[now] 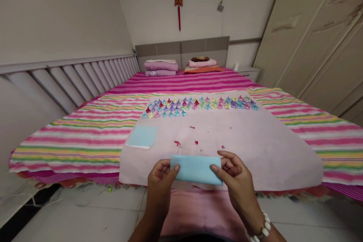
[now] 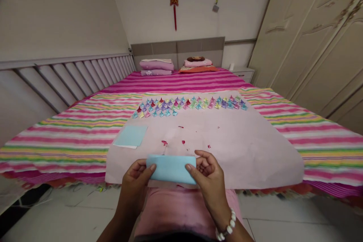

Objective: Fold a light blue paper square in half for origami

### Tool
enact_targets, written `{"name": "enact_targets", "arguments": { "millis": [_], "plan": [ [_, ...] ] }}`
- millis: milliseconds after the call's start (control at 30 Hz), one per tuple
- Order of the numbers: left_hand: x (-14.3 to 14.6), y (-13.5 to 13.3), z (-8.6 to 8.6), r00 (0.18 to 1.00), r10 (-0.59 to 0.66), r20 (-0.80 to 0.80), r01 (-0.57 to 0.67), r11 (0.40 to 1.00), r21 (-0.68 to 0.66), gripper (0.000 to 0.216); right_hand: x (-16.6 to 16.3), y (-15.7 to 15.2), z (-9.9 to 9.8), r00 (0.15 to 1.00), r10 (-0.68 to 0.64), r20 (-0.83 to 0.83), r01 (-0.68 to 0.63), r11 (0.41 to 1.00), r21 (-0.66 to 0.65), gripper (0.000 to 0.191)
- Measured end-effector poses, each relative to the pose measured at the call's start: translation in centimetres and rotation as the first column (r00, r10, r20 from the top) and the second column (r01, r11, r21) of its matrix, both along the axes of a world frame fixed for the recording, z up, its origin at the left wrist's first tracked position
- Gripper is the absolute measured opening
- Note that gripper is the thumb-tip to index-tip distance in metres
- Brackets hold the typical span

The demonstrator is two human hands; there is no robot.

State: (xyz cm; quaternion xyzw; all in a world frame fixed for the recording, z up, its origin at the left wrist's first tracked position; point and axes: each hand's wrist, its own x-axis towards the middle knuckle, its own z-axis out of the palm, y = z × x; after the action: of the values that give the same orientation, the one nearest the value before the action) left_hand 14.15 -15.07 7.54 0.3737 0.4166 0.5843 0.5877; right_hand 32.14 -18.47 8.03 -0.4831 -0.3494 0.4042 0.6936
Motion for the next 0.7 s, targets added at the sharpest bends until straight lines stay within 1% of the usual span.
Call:
{"name": "enact_targets", "arguments": {
  "millis": [33,67,100,167,233,300,533,700],
  "plan": [
    [0.03,0.00,0.10,1.000,0.007,0.007,-0.007,1.000,0.001,0.027,0.05,-0.01,0.04,1.000,0.018,-0.018,-0.018,1.000,-0.009,0.045],
    [0.06,0.00,0.22,1.000,0.010,0.013,-0.010,1.000,-0.002,0.034,0.12,-0.02,0.07,0.999,0.040,-0.033,-0.041,0.999,-0.024,0.049],
    [0.07,0.00,0.33,1.000,0.013,0.017,-0.013,1.000,-0.008,0.042,0.20,-0.04,0.09,0.997,0.068,-0.046,-0.070,0.997,-0.041,0.048],
    [0.07,-0.04,0.49,1.000,0.007,0.019,-0.007,1.000,-0.020,0.058,0.36,-0.07,0.04,0.990,0.124,-0.059,-0.129,0.989,-0.076,0.035],
    [0.04,-0.09,0.56,1.000,-0.011,0.020,0.012,0.999,-0.033,0.064,0.48,-0.07,-0.10,0.985,0.161,-0.061,-0.167,0.980,-0.106,0.023],
    [-0.02,-0.12,0.51,1.000,-0.020,0.022,0.021,0.999,-0.045,0.066,0.52,-0.03,-0.27,0.985,0.162,-0.062,-0.169,0.979,-0.116,0.022],
    [-0.21,0.10,0.15,1.000,-0.007,0.026,0.008,0.998,-0.068,0.069,0.34,0.13,-0.51,0.986,0.140,-0.088,-0.151,0.981,-0.126,0.026],
    [-0.09,0.18,0.39,0.999,0.006,0.038,-0.002,0.996,-0.084,0.069,0.33,0.14,-0.64,0.987,0.138,-0.082,-0.148,0.980,-0.132,0.027]
  ]
}}
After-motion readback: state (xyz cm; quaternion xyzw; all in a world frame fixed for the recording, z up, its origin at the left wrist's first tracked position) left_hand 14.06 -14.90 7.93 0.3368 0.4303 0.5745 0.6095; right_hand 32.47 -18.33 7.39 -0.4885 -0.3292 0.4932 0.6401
